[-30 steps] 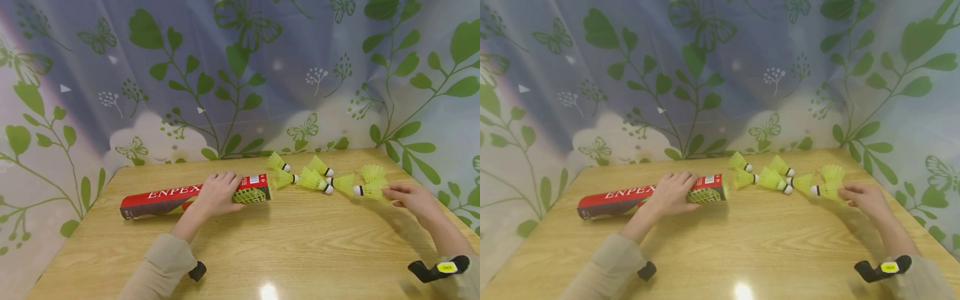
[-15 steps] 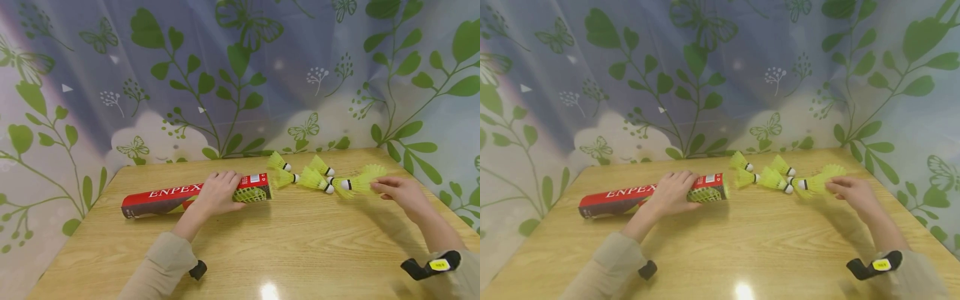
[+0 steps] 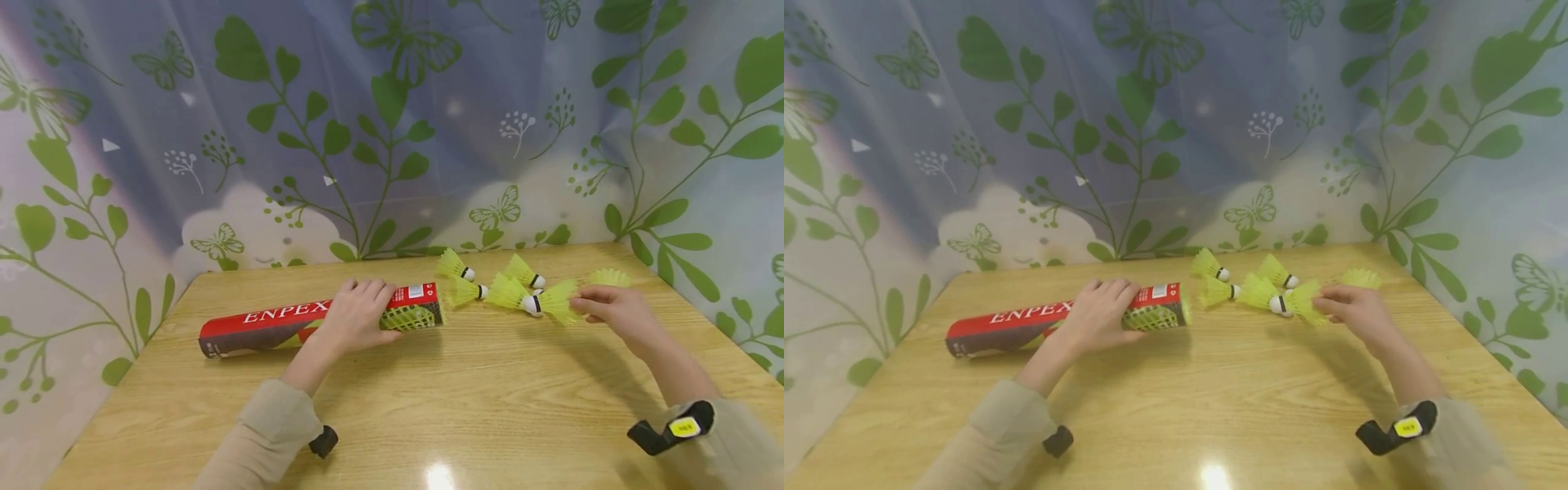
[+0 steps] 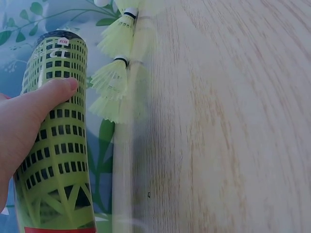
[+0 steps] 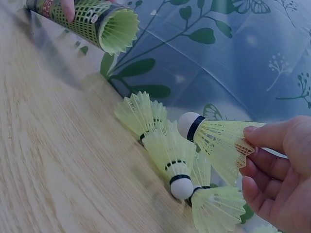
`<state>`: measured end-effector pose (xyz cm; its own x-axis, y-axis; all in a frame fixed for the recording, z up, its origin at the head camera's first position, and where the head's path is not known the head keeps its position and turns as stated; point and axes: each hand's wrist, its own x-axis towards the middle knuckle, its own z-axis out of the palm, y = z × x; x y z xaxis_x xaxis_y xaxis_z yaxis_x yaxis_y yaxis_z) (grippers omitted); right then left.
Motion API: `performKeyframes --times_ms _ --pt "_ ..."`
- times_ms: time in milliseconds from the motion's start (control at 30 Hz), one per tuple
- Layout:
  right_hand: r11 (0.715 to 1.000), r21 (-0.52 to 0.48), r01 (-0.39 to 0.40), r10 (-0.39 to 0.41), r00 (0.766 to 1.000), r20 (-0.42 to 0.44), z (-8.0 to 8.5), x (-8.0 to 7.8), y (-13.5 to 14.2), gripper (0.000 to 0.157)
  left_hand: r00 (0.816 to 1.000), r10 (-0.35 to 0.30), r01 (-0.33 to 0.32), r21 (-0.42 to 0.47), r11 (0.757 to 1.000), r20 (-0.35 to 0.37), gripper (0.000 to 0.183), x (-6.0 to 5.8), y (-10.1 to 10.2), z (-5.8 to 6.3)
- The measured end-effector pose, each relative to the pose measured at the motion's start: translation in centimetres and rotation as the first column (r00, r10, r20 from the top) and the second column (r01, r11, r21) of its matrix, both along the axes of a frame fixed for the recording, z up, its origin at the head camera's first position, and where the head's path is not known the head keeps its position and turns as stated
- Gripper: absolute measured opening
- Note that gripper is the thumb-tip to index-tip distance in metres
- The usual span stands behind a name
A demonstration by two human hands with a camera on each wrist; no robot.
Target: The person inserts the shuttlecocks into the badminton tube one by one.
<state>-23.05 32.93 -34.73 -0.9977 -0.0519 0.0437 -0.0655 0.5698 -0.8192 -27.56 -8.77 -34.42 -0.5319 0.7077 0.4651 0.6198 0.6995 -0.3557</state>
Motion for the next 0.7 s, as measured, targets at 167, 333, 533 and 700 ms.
performKeyframes --times_ms 167,333,533,700 --pt "0.999 -0.044 -0.026 0.026 1.0 -0.01 0.0 -0.5 -1.2 0.054 1.0 -0.019 0.019 0.025 1.0 0.001 0.076 -0.1 0.0 0.0" --pt "0.997 -0.058 -0.046 0.044 0.999 -0.031 0.0 -0.9 -2.3 0.052 1.0 -0.023 0.023 0.027 0.999 0.007 0.075 0.0 0.0 0.0" --pt "0.992 -0.105 -0.068 0.065 0.997 -0.031 0.5 -1.2 -3.8 0.053 1.0 -0.019 0.019 0.023 1.0 -0.002 0.075 0.1 -0.1 0.0" --pt "0.985 -0.159 -0.065 0.061 0.998 -0.032 1.0 -1.4 -5.2 0.054 1.0 -0.018 0.018 0.03 0.999 0.006 0.076 0.1 -0.1 0.0"
